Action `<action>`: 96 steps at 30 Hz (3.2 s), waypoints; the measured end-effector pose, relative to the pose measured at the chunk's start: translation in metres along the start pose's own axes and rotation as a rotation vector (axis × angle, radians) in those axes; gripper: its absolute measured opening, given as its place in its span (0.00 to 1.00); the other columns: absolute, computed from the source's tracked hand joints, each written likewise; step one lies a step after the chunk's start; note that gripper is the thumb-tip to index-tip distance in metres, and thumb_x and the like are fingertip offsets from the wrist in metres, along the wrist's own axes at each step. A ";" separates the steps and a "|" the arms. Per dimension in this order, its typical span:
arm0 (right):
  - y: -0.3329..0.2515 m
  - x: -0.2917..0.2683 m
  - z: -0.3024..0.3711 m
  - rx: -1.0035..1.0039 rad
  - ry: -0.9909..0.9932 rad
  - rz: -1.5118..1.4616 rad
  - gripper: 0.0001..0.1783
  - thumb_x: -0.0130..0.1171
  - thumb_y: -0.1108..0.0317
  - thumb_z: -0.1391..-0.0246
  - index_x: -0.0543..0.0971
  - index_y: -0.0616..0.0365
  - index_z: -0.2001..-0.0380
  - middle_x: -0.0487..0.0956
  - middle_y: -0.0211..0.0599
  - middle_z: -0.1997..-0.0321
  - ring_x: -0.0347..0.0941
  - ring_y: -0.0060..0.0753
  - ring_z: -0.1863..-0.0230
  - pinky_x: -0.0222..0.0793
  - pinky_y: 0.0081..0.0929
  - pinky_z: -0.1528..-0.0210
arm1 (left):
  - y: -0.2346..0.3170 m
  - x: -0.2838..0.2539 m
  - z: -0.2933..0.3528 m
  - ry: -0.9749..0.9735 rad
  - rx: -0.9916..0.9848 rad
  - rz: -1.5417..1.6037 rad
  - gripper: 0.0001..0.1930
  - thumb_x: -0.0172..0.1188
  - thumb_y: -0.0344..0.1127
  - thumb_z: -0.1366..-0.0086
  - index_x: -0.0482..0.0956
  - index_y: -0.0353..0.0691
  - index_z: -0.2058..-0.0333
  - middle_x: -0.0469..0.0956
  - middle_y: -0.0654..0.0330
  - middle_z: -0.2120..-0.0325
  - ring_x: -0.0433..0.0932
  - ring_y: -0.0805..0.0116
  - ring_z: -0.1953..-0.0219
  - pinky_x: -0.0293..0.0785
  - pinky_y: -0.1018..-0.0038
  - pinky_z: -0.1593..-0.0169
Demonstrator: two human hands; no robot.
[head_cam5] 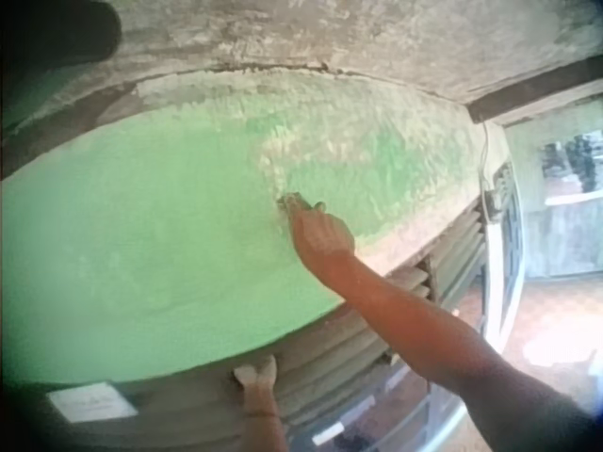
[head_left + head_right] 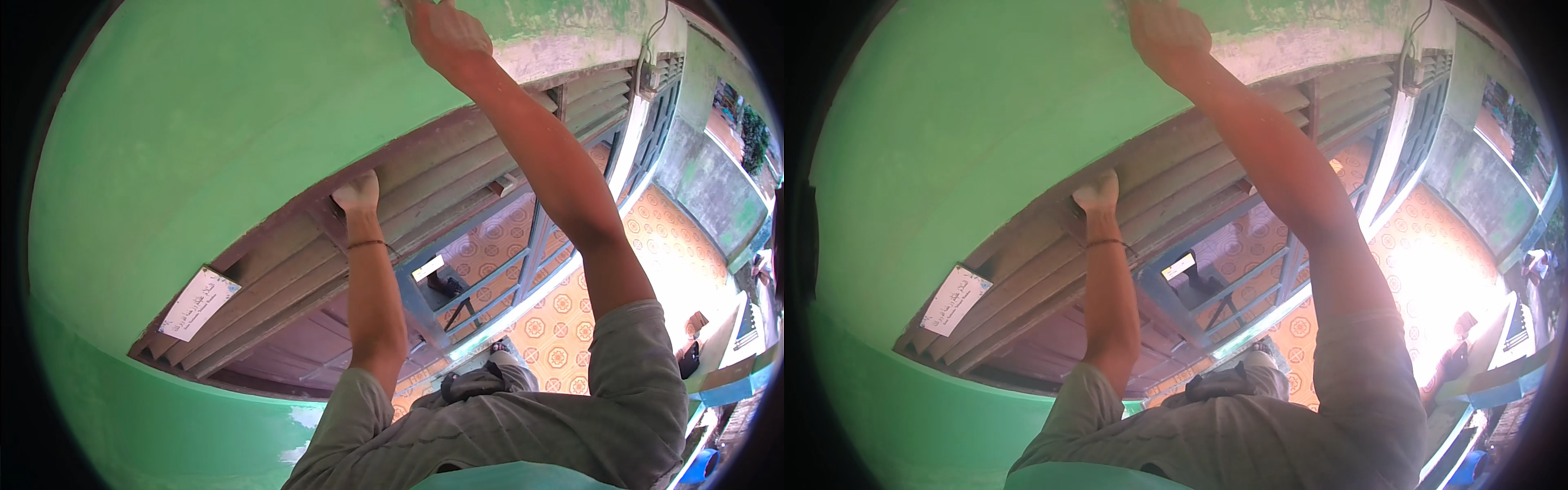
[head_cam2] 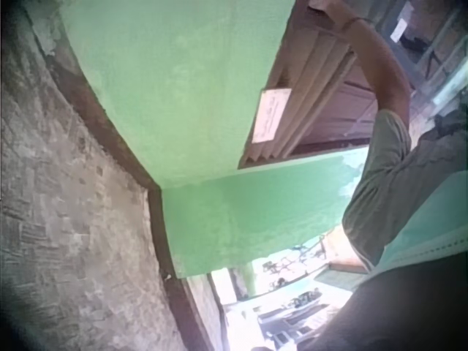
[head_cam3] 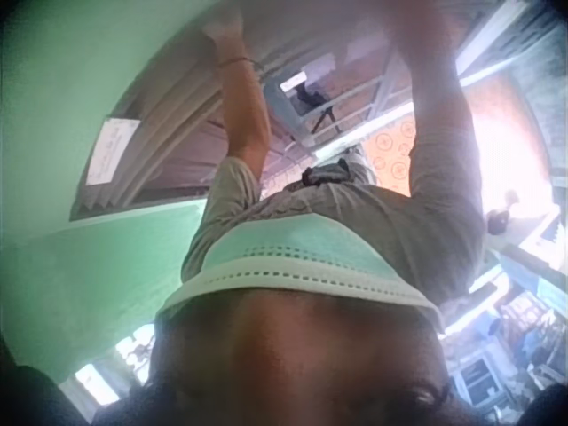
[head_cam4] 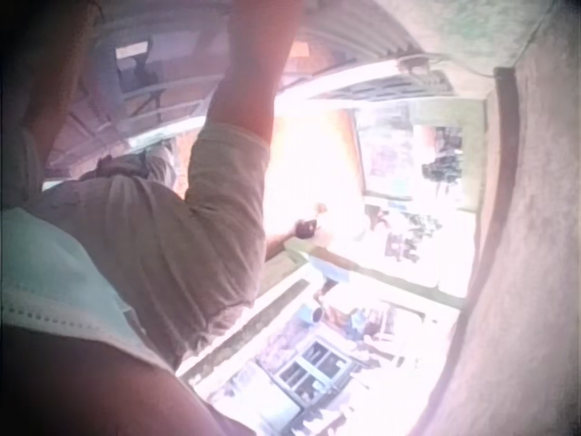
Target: The person scrapes old paint from a green wall using a handheld scraper. They repeatedly remove flakes and residue from the upper wall area near a wooden slatted structure.
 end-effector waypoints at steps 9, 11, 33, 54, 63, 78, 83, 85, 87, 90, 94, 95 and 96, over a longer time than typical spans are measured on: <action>-0.001 0.006 0.002 -0.099 0.007 0.085 0.24 0.43 0.66 0.30 0.70 0.55 0.33 0.79 0.49 0.41 0.82 0.50 0.52 0.82 0.41 0.54 | -0.001 0.006 0.001 -0.022 0.001 -0.024 0.21 0.53 0.47 0.24 0.75 0.41 0.41 0.77 0.63 0.41 0.74 0.63 0.39 0.70 0.64 0.33; -0.003 0.004 0.004 -0.159 0.133 0.165 0.24 0.43 0.67 0.30 0.69 0.54 0.33 0.78 0.48 0.40 0.82 0.49 0.52 0.82 0.40 0.53 | -0.002 0.005 0.002 0.025 -0.005 -0.018 0.21 0.53 0.47 0.24 0.76 0.41 0.41 0.77 0.63 0.41 0.74 0.63 0.38 0.70 0.63 0.33; 0.009 0.005 -0.014 0.247 -0.091 0.052 0.24 0.38 0.64 0.26 0.68 0.56 0.31 0.79 0.50 0.40 0.79 0.53 0.45 0.76 0.45 0.43 | 0.000 0.004 0.002 0.023 -0.006 -0.019 0.20 0.51 0.45 0.23 0.75 0.41 0.40 0.76 0.63 0.39 0.72 0.64 0.37 0.69 0.64 0.32; 0.010 0.003 -0.013 0.120 -0.044 0.076 0.24 0.37 0.63 0.26 0.71 0.61 0.35 0.81 0.56 0.47 0.79 0.56 0.48 0.76 0.46 0.46 | -0.001 0.000 -0.001 -0.061 -0.007 -0.036 0.21 0.51 0.47 0.24 0.75 0.42 0.40 0.75 0.63 0.39 0.72 0.63 0.36 0.65 0.63 0.31; 0.011 0.007 -0.013 0.135 -0.058 0.084 0.24 0.38 0.62 0.26 0.71 0.57 0.34 0.81 0.56 0.47 0.79 0.56 0.47 0.77 0.47 0.45 | -0.001 0.001 0.000 -0.065 -0.007 -0.036 0.22 0.52 0.47 0.24 0.75 0.41 0.40 0.75 0.63 0.39 0.71 0.62 0.36 0.66 0.63 0.31; 0.014 0.026 0.070 0.064 0.073 0.178 0.18 0.48 0.60 0.32 0.73 0.46 0.42 0.80 0.54 0.59 0.80 0.55 0.70 0.79 0.52 0.67 | -0.003 0.004 0.005 0.073 0.003 -0.001 0.21 0.50 0.45 0.23 0.74 0.41 0.39 0.74 0.62 0.38 0.71 0.62 0.36 0.66 0.62 0.30; 0.019 0.035 0.084 0.091 -0.096 0.215 0.20 0.46 0.60 0.31 0.72 0.43 0.39 0.78 0.58 0.54 0.81 0.57 0.68 0.80 0.51 0.67 | -0.002 -0.002 0.001 0.041 -0.016 0.026 0.21 0.50 0.47 0.23 0.75 0.42 0.40 0.74 0.63 0.38 0.71 0.62 0.36 0.65 0.62 0.30; 0.021 0.036 0.084 0.158 -0.135 0.156 0.20 0.46 0.60 0.31 0.71 0.42 0.38 0.78 0.60 0.55 0.82 0.58 0.69 0.80 0.51 0.66 | -0.001 -0.003 0.001 0.015 -0.005 -0.032 0.21 0.51 0.47 0.24 0.75 0.42 0.40 0.75 0.63 0.38 0.71 0.62 0.36 0.65 0.62 0.30; 0.016 0.030 0.082 0.080 0.016 0.121 0.20 0.46 0.62 0.31 0.70 0.43 0.38 0.78 0.55 0.54 0.81 0.58 0.69 0.80 0.50 0.67 | -0.001 -0.005 0.002 0.038 0.005 -0.033 0.21 0.51 0.47 0.24 0.75 0.42 0.40 0.75 0.63 0.38 0.71 0.62 0.36 0.65 0.62 0.30; 0.014 0.029 0.079 0.158 -0.065 0.144 0.20 0.45 0.64 0.31 0.69 0.44 0.38 0.78 0.46 0.50 0.81 0.58 0.66 0.80 0.52 0.66 | 0.000 -0.004 0.002 0.045 -0.005 -0.006 0.21 0.51 0.47 0.24 0.75 0.43 0.40 0.75 0.63 0.38 0.71 0.62 0.36 0.65 0.61 0.31; 0.011 0.030 0.077 0.189 -0.186 0.127 0.20 0.45 0.65 0.31 0.68 0.46 0.38 0.78 0.44 0.47 0.82 0.60 0.62 0.80 0.53 0.64 | 0.001 -0.005 0.000 0.067 -0.011 -0.019 0.21 0.52 0.47 0.24 0.75 0.42 0.40 0.76 0.62 0.39 0.72 0.62 0.36 0.65 0.60 0.30; 0.008 0.026 0.075 0.120 -0.062 0.103 0.20 0.45 0.65 0.31 0.68 0.46 0.38 0.78 0.48 0.48 0.82 0.60 0.63 0.81 0.53 0.64 | 0.001 -0.005 0.001 0.076 -0.006 -0.017 0.21 0.52 0.47 0.24 0.75 0.42 0.40 0.75 0.62 0.39 0.72 0.61 0.36 0.65 0.60 0.30; 0.007 0.024 0.074 0.095 -0.011 0.094 0.20 0.45 0.65 0.31 0.68 0.46 0.38 0.77 0.52 0.49 0.82 0.61 0.63 0.81 0.52 0.65 | 0.002 -0.004 0.000 0.041 -0.006 0.005 0.21 0.52 0.47 0.24 0.75 0.42 0.40 0.75 0.62 0.39 0.72 0.62 0.36 0.65 0.60 0.30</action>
Point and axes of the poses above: each hand's wrist, its own z-axis away from the middle knuckle, its own x-axis out of the palm, y = z × x, the point moved 3 cm from there along -z, towards the middle knuckle
